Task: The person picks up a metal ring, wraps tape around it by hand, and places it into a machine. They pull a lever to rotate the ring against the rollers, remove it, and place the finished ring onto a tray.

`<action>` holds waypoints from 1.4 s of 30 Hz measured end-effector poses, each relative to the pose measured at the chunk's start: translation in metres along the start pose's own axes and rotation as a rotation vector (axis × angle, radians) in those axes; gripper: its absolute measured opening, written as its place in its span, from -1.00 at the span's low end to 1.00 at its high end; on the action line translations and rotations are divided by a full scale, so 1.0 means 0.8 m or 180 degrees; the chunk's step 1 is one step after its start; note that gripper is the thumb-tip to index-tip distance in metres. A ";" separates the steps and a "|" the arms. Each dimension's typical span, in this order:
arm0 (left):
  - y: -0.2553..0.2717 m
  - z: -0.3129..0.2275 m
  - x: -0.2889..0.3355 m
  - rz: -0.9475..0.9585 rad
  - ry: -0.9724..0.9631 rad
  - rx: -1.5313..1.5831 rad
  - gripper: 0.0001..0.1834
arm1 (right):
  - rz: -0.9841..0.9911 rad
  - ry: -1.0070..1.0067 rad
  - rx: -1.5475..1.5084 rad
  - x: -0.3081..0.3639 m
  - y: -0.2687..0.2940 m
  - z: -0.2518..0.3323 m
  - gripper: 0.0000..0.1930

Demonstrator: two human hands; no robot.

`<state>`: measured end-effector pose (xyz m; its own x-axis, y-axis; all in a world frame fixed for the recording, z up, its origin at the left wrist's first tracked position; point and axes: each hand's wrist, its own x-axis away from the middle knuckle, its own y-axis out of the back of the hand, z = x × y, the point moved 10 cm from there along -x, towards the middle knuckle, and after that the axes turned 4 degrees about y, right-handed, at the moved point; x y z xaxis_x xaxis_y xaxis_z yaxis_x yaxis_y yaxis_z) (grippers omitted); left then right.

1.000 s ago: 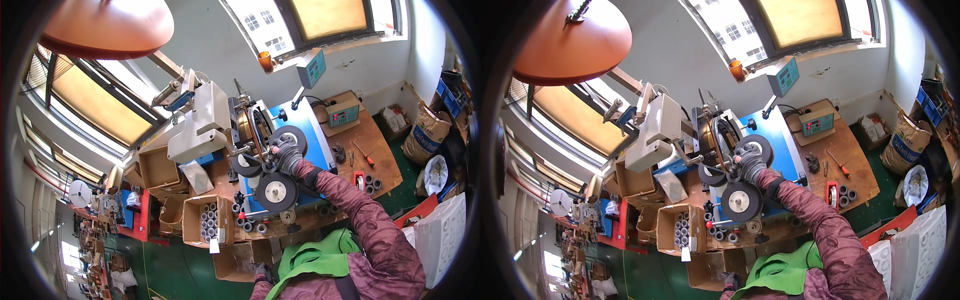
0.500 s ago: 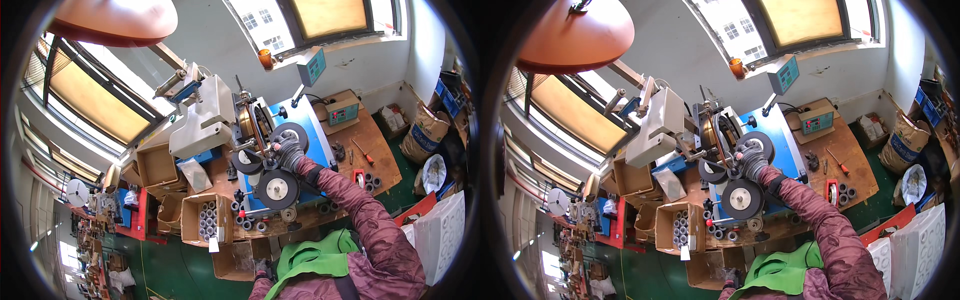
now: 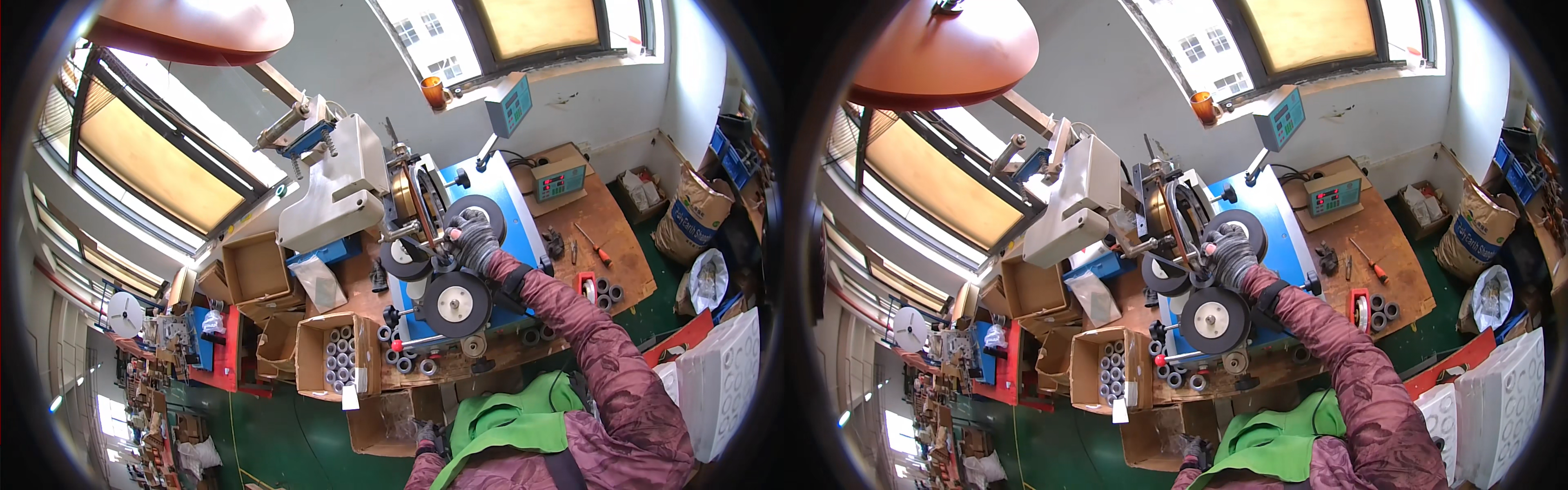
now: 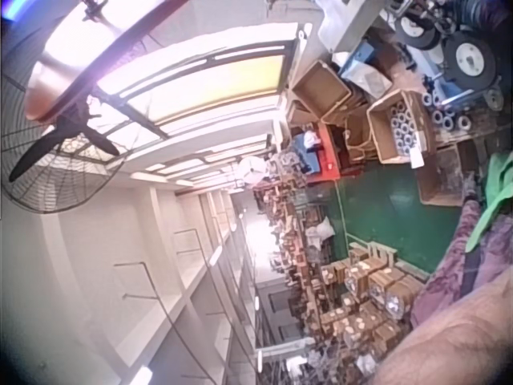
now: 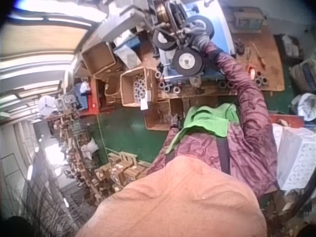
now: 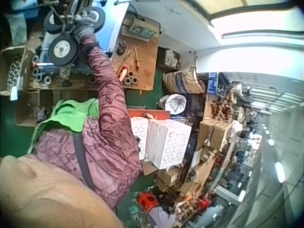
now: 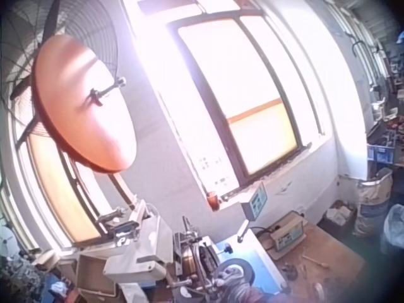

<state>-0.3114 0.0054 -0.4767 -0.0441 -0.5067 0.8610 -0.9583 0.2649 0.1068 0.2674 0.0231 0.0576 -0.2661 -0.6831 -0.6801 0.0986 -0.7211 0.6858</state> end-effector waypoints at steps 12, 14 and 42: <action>-0.048 -0.034 0.065 0.0469 0.0092 0.0877 -0.87 | -0.0048 0.0005 0.0018 0.001 -0.003 -0.005 -0.84; -0.053 -0.042 0.073 0.0497 0.0046 0.1066 -0.84 | 0.0046 -0.0037 -0.0098 -0.001 -0.006 -0.008 -0.79; -0.171 -0.236 0.146 0.0199 -0.2829 -0.3341 -0.70 | 0.2537 -0.3827 -0.3324 0.401 -0.078 0.197 -0.65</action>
<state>-0.1323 0.0645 -0.2967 -0.6235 -0.7152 0.3159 -0.3050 0.5945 0.7440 0.0246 -0.1332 -0.1627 -0.2937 -0.7625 0.5765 0.9230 -0.3830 -0.0364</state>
